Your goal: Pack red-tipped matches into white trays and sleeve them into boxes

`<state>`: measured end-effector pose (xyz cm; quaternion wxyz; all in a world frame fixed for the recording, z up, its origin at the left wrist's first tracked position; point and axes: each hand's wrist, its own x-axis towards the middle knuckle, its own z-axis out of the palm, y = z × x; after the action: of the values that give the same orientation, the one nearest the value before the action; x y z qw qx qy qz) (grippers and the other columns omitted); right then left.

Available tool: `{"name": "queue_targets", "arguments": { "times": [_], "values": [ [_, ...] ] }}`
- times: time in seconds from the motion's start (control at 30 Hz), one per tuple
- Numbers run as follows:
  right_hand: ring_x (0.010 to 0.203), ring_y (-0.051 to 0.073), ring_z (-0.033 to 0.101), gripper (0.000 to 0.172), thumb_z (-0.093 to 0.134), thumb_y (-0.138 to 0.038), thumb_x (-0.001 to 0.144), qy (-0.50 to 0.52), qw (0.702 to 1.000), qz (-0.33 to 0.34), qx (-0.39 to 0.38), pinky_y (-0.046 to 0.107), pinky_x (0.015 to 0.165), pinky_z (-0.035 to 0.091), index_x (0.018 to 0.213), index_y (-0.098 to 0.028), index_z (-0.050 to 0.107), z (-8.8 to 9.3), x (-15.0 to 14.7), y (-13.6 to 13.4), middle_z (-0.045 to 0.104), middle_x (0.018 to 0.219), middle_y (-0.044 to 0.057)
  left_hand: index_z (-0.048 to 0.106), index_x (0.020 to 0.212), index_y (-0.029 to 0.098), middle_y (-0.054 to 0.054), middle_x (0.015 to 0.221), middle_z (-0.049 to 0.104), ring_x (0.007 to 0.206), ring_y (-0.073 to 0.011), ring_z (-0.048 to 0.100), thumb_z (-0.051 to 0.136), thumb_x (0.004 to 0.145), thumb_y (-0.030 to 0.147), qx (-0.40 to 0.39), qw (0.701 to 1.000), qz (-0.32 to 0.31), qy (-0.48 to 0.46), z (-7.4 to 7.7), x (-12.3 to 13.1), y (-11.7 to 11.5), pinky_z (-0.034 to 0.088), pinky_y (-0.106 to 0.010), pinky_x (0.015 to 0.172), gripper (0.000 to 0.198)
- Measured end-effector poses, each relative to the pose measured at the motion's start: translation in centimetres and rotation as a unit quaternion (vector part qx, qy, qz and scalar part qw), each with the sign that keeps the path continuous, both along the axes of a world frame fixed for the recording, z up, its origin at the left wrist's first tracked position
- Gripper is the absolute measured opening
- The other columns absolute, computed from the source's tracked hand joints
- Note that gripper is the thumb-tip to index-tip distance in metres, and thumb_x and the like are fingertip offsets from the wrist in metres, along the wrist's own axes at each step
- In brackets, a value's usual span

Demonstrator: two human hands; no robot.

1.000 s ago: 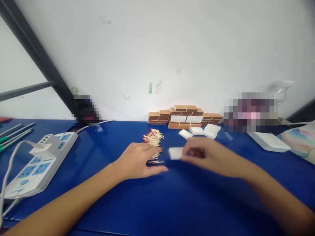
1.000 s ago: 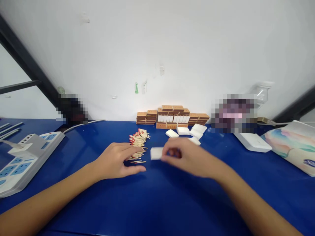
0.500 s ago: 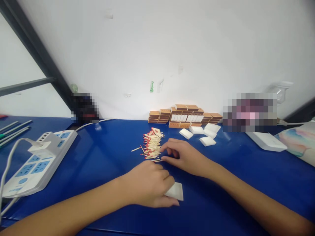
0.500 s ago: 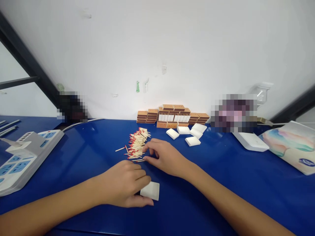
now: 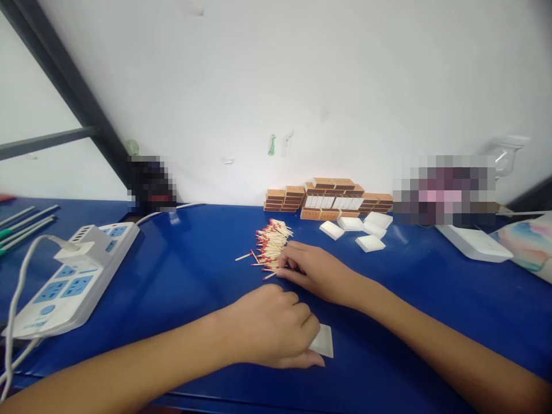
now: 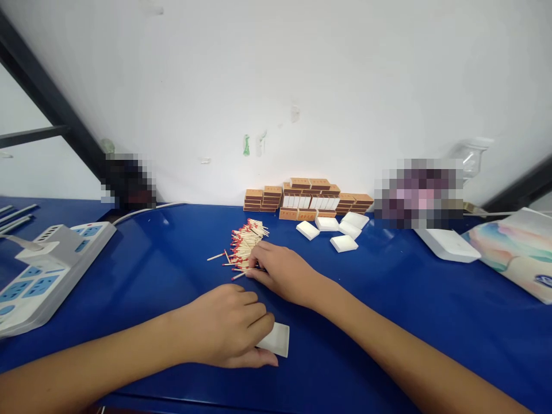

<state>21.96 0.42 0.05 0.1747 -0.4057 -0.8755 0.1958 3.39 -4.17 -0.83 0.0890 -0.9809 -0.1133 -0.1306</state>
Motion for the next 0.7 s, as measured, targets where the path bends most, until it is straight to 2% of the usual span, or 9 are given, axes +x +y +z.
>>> {"name": "queue_targets", "arguments": {
  "times": [0.17, 0.3, 0.43, 0.57, 0.63, 0.7],
  "values": [
    [0.076, 0.016, 0.055, 0.012, 0.059, -0.028, 0.102, -0.037, 0.999, -0.032, 0.006, 0.027, 0.066, 0.04, 0.093, -0.019, 0.062, -0.2, 1.9, 0.1, 0.06, 0.092, 0.003, 0.063, 0.079, 0.018, -0.001, 0.068, 0.066, 0.062, -0.0193, 0.065, 0.061, 0.094, 0.061, -0.034, 0.998, 0.047, 0.002, 0.3, -0.5, 1.4, 0.034, -0.033, 0.051, 0.045],
    [0.075, 0.016, 0.056, 0.011, 0.058, -0.027, 0.102, -0.069, 0.995, -0.062, 0.032, 0.029, 0.067, 0.04, 0.095, -0.019, 0.061, -0.5, 3.8, 0.6, 0.061, 0.093, 0.004, 0.065, 0.085, 0.018, -0.002, 0.073, 0.068, 0.068, -0.0213, 0.068, 0.055, 0.096, 0.065, -0.058, 0.993, 0.1, 0.004, 0.6, -1.1, 2.7, 0.039, -0.033, 0.056, 0.05],
    [0.076, 0.018, 0.056, 0.014, 0.057, -0.03, 0.102, -0.099, 0.991, -0.089, 0.03, 0.03, 0.065, 0.039, 0.094, -0.019, 0.062, -0.2, 5.3, 1.2, 0.063, 0.093, 0.005, 0.067, 0.095, 0.019, -0.003, 0.083, 0.072, 0.078, -0.0253, 0.071, 0.06, 0.089, 0.07, -0.104, 0.982, 0.156, 0.014, 1.2, -1.6, 3.4, 0.041, -0.032, 0.059, 0.052],
    [0.078, 0.019, 0.057, 0.021, 0.06, -0.042, 0.1, -0.095, 0.99, -0.103, 0.014, 0.031, 0.066, 0.04, 0.102, -0.021, 0.062, 0.3, 6.5, 1.2, 0.063, 0.093, 0.004, 0.067, 0.102, 0.022, -0.001, 0.086, 0.073, 0.078, -0.0253, 0.071, 0.071, 0.081, 0.058, -0.166, 0.969, 0.181, 0.024, 2.1, -1.6, 3.5, 0.043, -0.033, 0.059, 0.042],
    [0.079, 0.019, 0.057, 0.027, 0.063, -0.047, 0.097, -0.088, 0.991, -0.103, -0.007, 0.031, 0.067, 0.041, 0.107, -0.022, 0.061, 0.5, 7.1, 1.1, 0.062, 0.094, 0.004, 0.068, 0.101, 0.023, 0.0, 0.085, 0.073, 0.076, -0.0239, 0.071, 0.07, 0.081, 0.052, -0.187, 0.965, 0.181, 0.022, 2.3, -1.6, 3.5, 0.043, -0.032, 0.06, 0.035],
    [0.078, 0.019, 0.057, 0.026, 0.062, -0.046, 0.097, -0.089, 0.991, -0.1, -0.031, 0.03, 0.067, 0.042, 0.106, -0.022, 0.061, 0.6, 7.4, 1.1, 0.062, 0.092, 0.004, 0.068, 0.099, 0.024, 0.001, 0.084, 0.072, 0.076, -0.0228, 0.071, 0.068, 0.083, 0.048, -0.202, 0.963, 0.177, 0.02, 2.3, -1.5, 3.6, 0.044, -0.032, 0.061, 0.029]
  ]
}}
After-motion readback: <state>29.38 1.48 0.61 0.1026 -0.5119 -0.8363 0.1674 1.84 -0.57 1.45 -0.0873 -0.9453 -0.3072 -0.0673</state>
